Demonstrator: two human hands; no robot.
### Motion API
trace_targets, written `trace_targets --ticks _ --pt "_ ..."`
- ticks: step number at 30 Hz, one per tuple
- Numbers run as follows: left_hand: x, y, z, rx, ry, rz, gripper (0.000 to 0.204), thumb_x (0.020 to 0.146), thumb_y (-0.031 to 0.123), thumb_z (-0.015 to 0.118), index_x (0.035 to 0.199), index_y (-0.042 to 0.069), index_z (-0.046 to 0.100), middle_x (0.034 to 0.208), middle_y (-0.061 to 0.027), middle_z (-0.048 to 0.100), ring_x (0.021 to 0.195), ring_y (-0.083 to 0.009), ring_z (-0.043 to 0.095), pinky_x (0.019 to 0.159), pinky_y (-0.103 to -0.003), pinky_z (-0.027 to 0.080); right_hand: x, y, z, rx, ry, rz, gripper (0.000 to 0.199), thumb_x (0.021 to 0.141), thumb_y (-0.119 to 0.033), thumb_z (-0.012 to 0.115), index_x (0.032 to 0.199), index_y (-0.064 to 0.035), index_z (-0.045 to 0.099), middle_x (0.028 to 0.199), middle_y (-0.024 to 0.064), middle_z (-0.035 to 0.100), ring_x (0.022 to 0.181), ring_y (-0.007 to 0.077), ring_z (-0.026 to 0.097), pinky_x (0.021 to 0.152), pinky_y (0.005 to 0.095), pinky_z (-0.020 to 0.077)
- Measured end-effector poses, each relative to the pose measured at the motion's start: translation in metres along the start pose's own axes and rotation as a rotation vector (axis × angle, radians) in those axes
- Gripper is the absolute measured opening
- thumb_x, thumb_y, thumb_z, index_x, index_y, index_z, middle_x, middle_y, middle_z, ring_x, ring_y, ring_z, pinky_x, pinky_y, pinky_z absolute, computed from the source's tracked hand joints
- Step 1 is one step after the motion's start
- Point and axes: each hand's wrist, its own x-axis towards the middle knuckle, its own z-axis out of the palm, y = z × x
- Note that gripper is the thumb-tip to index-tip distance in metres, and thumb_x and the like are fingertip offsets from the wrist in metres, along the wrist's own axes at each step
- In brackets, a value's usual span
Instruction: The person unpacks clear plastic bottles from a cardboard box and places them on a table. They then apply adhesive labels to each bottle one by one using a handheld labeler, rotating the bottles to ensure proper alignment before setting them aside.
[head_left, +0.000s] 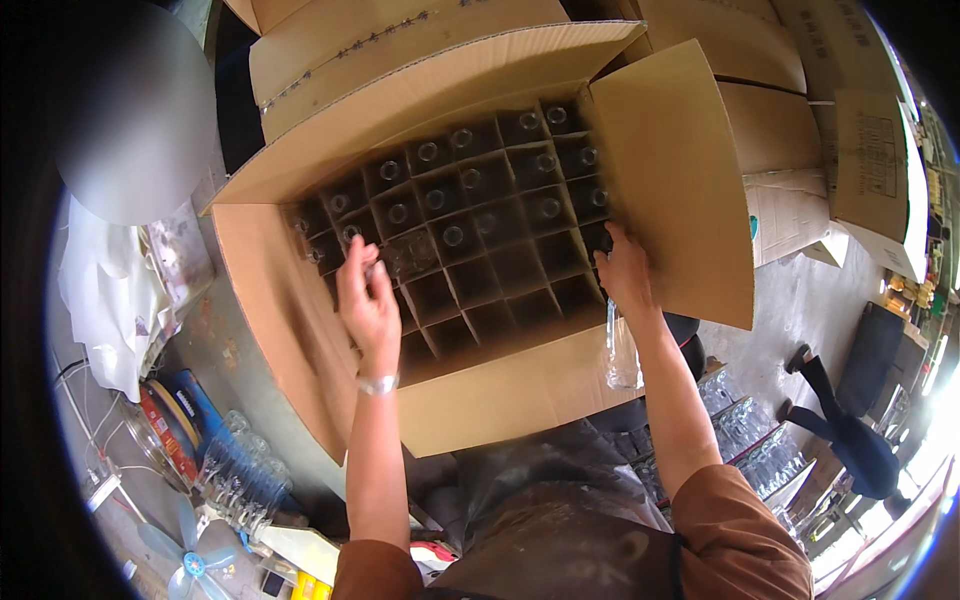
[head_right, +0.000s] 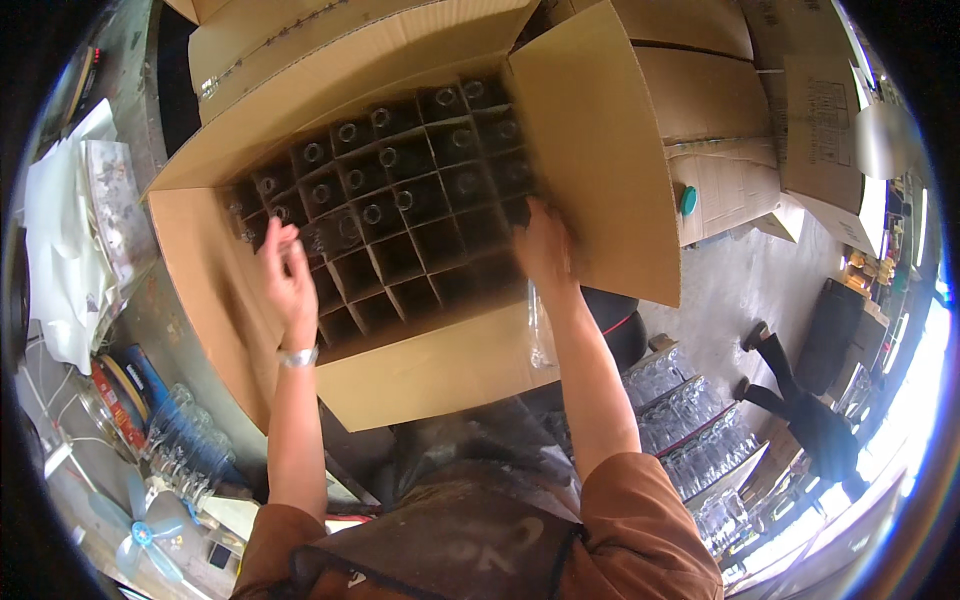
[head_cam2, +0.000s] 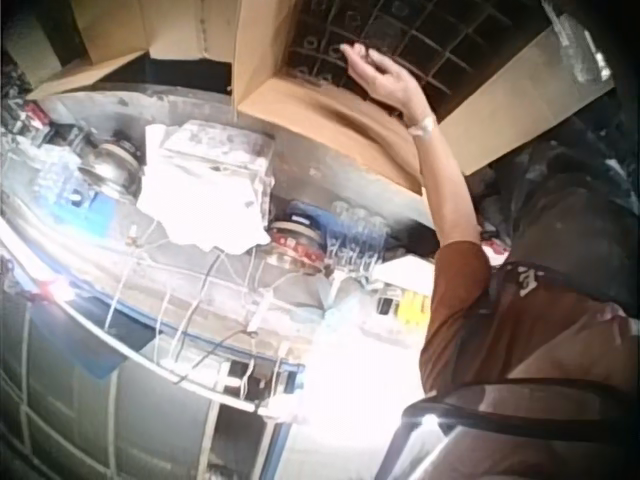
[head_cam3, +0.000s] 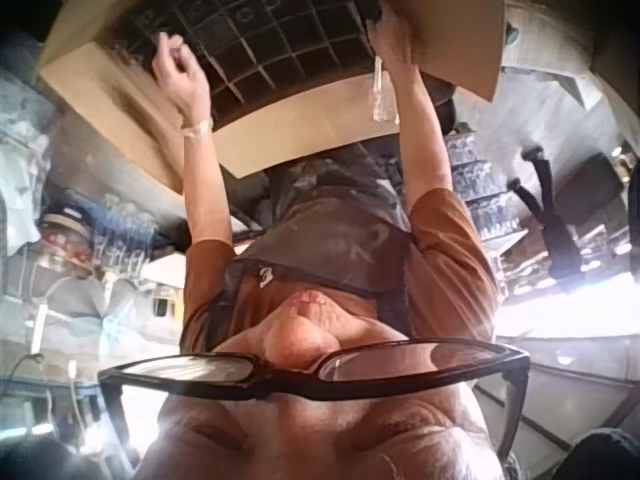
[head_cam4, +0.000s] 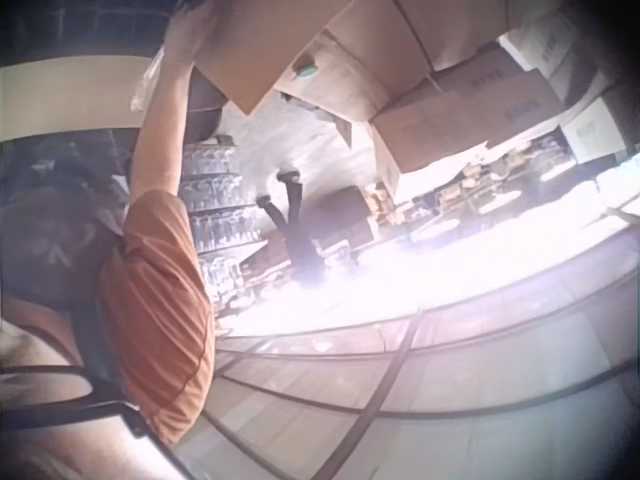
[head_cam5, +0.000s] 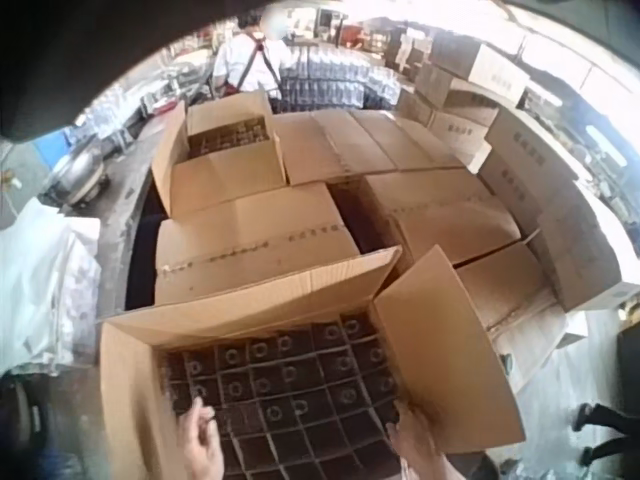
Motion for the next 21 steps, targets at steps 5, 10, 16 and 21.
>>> trace_targets --ticks 5,10,16,21 --pt "0.036 0.079 -0.063 -0.291 0.052 -0.087 0.043 0.104 0.008 0.048 0.145 -0.003 0.043 0.089 -0.0013 0.052 0.073 -0.0093 0.052 0.075 -0.026 0.051 0.012 -0.013 -0.018 0.292 -0.210 0.396 0.038 0.086 -0.013 0.070 0.122 -0.0016 0.063 0.110 0.0265 0.068 0.104 0.0431 0.065 0.094 0.0464 0.0508" --pt "0.042 0.062 0.002 0.117 -0.507 -0.081 0.046 0.094 0.016 0.067 0.137 0.008 0.055 0.109 -0.0118 0.064 0.078 -0.0225 0.067 0.073 -0.034 0.055 -0.013 -0.066 -0.117 0.381 -0.052 0.149 0.036 0.084 -0.011 0.072 0.118 -0.0026 0.065 0.108 0.0221 0.071 0.099 0.0347 0.070 0.088 0.0384 0.0537" --pt "0.004 0.016 0.084 0.301 -0.663 -0.113 0.038 0.088 0.015 0.070 0.124 0.005 0.062 0.117 -0.0184 0.063 0.094 -0.0403 0.067 0.082 -0.047 0.056 -0.006 -0.118 -0.214 0.523 -0.061 0.011 0.040 0.085 -0.005 0.069 0.124 -0.0017 0.064 0.104 0.0150 0.072 0.092 0.0194 0.070 0.082 0.0322 0.0552" --pt "0.008 -0.007 0.092 0.267 -0.594 -0.152 0.023 0.089 0.011 0.067 0.111 0.004 0.064 0.111 -0.0156 0.066 0.094 -0.0383 0.067 0.080 -0.046 0.056 0.040 -0.131 -0.140 0.468 -0.555 0.211 0.063 0.080 -0.022 0.068 0.138 0.0000 0.053 0.097 0.0256 0.071 0.102 0.0376 0.067 0.094 0.0423 0.0504"
